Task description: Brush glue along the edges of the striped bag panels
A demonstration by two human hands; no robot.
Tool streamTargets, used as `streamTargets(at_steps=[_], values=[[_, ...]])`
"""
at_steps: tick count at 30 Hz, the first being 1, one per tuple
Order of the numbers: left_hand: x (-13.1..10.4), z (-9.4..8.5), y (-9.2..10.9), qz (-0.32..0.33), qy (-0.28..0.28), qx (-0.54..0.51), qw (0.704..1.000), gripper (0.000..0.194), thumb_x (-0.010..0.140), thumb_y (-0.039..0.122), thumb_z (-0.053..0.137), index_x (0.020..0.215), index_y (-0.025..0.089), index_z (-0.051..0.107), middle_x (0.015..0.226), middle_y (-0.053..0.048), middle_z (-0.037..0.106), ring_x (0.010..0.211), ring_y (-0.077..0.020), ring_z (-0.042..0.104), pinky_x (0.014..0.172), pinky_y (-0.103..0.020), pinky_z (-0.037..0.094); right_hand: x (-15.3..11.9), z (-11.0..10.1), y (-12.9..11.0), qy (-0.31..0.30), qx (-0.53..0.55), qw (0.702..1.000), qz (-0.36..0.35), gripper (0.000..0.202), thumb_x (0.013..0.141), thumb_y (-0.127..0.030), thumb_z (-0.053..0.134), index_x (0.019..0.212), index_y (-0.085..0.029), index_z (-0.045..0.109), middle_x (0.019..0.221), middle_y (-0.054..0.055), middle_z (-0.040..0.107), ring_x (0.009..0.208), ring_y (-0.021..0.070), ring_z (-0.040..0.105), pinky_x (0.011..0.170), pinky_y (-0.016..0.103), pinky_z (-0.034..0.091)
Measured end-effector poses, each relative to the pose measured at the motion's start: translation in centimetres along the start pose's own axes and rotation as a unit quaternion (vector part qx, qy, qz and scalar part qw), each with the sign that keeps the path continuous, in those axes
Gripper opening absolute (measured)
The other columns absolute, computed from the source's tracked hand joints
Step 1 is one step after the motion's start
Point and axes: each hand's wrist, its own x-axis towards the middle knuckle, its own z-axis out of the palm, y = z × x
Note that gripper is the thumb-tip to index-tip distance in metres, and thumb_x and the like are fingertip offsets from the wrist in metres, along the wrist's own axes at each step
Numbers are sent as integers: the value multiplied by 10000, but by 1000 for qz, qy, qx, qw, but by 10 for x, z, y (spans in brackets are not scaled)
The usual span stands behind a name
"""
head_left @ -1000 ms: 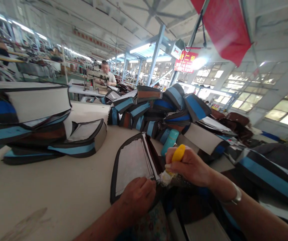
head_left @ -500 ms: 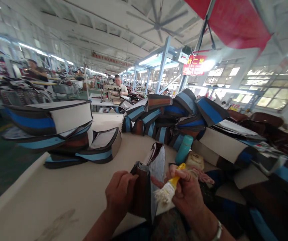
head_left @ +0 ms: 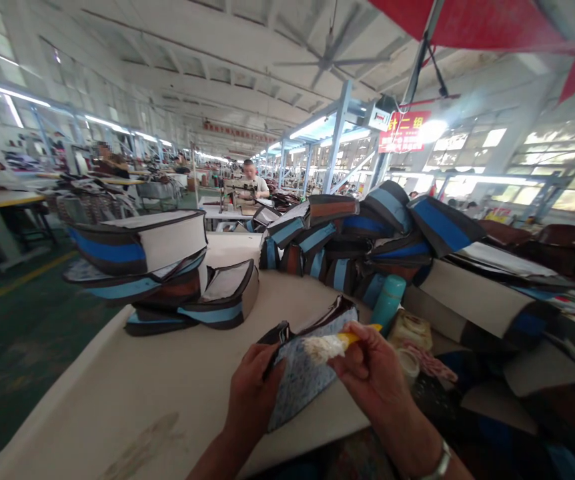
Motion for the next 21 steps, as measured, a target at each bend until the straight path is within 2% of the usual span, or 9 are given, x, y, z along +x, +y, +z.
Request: streamTargets(at_steps=[2,4,7,10,12,14,17,21], values=[[9,-2,8,-51,-15,-68,996,199,880,334,578,963,198,698,885,-38,647,823,-174,641,744,-257,516,5,0,-20,29,-21,998,-48,272,742,-285,758,599,-181,552,382,-102,426,321,33,233,431,189,367],[15,-3,16,-102,-24,-128,986,213,856,353,613,981,199,692,876,-26,651,804,-173,632,725,-253,503,7,4,-34,45,-57,993,-97,273,723,-251,775,604,-179,539,402,-95,437,345,31,246,414,163,317],[19,1,29,-147,-46,-201,967,258,832,365,641,1026,201,682,878,-19,664,800,-177,632,708,-245,494,8,17,-38,47,-126,981,-136,228,721,-267,777,672,-180,572,424,-92,428,400,47,315,432,153,304],[19,5,39,-145,-59,-212,965,236,824,360,651,999,208,694,847,-4,636,785,-165,613,702,-231,481,12,31,-25,37,-190,970,-144,208,753,-314,746,718,-180,590,443,-90,426,426,63,352,439,169,308],[18,6,43,-141,-49,-191,970,197,824,359,653,937,205,701,804,8,588,750,-148,581,685,-218,467,18,37,-18,41,-226,962,-150,210,759,-336,729,727,-183,589,449,-90,432,413,70,361,414,184,285],[17,5,43,-143,-27,-178,973,187,822,367,656,890,197,695,786,11,556,737,-142,558,673,-214,460,24,40,-18,55,-261,948,-173,211,759,-347,721,732,-184,589,464,-84,452,411,77,382,406,194,284],[19,3,40,-148,-13,-184,972,211,817,377,660,914,191,689,820,-1,584,765,-153,571,689,-220,470,26,40,-24,73,-285,928,-227,209,788,-350,694,719,-184,587,471,-78,460,428,83,409,428,201,314],[20,3,38,-156,-17,-178,971,252,803,398,667,944,192,703,786,3,611,724,-153,580,656,-218,476,18,40,-20,49,-285,931,-221,201,841,-342,638,724,-193,574,477,-82,435,423,85,397,430,208,315]])
